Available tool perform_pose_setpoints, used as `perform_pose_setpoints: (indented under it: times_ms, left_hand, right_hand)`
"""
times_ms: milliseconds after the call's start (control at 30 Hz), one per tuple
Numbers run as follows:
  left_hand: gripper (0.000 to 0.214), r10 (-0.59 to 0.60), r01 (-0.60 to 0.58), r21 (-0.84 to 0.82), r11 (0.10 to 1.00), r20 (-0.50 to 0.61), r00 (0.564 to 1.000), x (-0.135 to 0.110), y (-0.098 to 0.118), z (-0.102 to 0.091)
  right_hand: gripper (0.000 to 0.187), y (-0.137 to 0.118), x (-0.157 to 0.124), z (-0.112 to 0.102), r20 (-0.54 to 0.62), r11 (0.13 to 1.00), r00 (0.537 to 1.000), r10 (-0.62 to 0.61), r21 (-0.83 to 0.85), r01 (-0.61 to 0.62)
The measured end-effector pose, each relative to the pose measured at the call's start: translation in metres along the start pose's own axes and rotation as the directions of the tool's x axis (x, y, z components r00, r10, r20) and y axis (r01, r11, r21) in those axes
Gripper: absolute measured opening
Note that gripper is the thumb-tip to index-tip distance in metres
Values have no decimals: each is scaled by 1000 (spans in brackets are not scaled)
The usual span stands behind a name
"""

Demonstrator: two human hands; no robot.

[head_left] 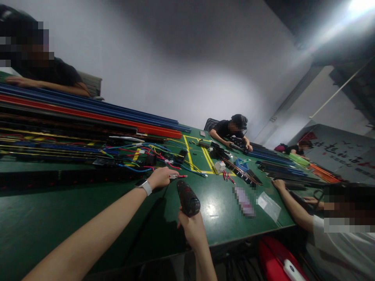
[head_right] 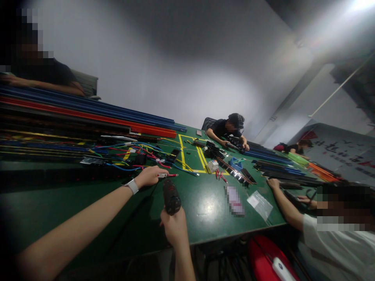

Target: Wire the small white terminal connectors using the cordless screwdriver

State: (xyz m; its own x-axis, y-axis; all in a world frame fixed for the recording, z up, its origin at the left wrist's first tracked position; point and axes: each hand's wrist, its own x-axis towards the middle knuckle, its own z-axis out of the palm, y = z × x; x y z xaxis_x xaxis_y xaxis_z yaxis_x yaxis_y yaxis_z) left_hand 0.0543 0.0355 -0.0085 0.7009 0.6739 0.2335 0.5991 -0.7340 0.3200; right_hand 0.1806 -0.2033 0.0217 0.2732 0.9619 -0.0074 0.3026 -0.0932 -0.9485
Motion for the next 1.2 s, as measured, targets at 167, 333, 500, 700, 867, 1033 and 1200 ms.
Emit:
perform_pose_setpoints:
  times_ms: [167,333,500,700,867,1033,1200]
  left_hand:
    - [50,3,-3,-18,1000,-2,1000,-1,1,-1]
    - [48,-7,7,-3,1000,13,1000,-1,2,-2]
    - [50,-10,10,-8,1000,6,1000,0,1,-1]
    - [53,-20,20,-8,1000,7,1000,0,1,0]
    - [52,-22,22,6,1000,6,1000,0,1,0]
    - [52,-8,8,3,1000,1,1000,1,-1,2]
    - [52,-16,16,-9,1000,-4,1000,1,-3,4]
  right_hand:
    - [18,5,1,2,-26,999,1000,-16,28,17]
    - [19,9,1,2,-21,1000,1000,1,26,0]
    - [16,10,2,1,-9,999,1000,-28,25,28]
    - [17,10,2,2,-25,1000,999,-28,6,28]
    - [17,7,1,2,-32,1000,999,-25,-1,25]
    - [17,3,0,0,-16,999,1000,-11,31,11]
    - [16,0,0,0,-16,1000,1000,16,27,-15]
